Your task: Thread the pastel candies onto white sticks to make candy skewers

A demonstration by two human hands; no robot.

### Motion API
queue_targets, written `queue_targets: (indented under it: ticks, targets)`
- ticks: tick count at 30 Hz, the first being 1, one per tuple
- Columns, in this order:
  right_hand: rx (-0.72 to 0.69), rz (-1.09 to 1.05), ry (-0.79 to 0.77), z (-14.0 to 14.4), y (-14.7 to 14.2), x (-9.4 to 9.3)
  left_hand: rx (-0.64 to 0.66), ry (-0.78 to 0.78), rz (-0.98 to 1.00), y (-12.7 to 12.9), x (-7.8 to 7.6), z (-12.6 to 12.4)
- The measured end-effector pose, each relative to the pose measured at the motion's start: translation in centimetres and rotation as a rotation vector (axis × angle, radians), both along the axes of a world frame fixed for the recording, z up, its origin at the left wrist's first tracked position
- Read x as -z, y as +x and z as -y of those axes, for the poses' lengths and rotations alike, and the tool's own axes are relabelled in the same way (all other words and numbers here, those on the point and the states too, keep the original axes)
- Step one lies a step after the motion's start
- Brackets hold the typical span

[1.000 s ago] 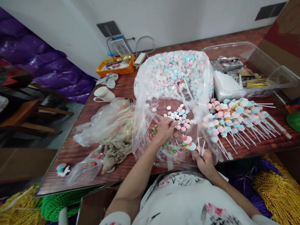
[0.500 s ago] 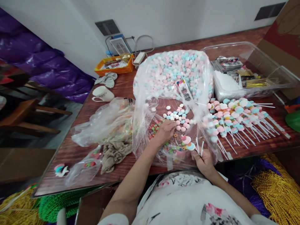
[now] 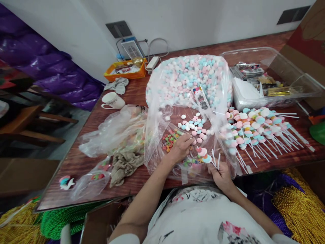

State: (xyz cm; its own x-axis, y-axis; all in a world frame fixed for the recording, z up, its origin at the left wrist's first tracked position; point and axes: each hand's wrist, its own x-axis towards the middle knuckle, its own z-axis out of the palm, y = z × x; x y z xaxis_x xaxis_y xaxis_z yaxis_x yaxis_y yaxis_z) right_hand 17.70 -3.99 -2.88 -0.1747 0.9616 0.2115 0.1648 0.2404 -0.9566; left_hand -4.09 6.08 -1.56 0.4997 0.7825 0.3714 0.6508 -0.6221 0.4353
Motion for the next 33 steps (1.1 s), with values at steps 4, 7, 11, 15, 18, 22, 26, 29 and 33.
queue_targets:
  ticks: [4, 7, 11, 15, 18, 22, 26, 29, 33]
  targets:
    - [-0.003, 0.006, -0.017, 0.0, 0.0, -0.1, -0.148, -0.057, 0.323, 0.2, -0.2, 1.4]
    - [-0.009, 0.016, -0.003, 0.0, 0.0, -0.1, -0.272, -0.129, 0.471, 0.7, -0.7, 2.6]
    - [-0.019, 0.034, 0.029, 0.1, -0.1, 0.1, -0.365, -0.23, 0.65, 1.3, -0.5, 3.8]
    - [-0.013, 0.042, 0.057, 0.1, -0.1, 0.4, -0.436, -0.41, 0.799, 1.6, -0.3, 4.5]
    - [-0.012, 0.04, 0.066, 0.1, -0.1, 0.6, -0.447, -0.541, 0.92, 1.9, -1.0, 4.8]
    - [-0.055, 0.048, 0.079, 0.2, -0.1, 0.6, -0.45, -0.671, 1.079, 2.4, -2.9, 5.2]
    - [-0.087, 0.056, 0.096, 0.1, 0.0, 0.2, -0.428, -0.647, 1.089, 3.0, -4.1, 6.0]
    - [-0.09, 0.067, 0.099, 0.0, -0.1, -0.1, -0.408, -0.584, 1.052, 3.1, -4.4, 6.8]
    - [-0.087, 0.097, 0.115, -0.1, -0.1, -0.3, -0.378, -0.505, 0.995, 2.8, -4.7, 7.5]
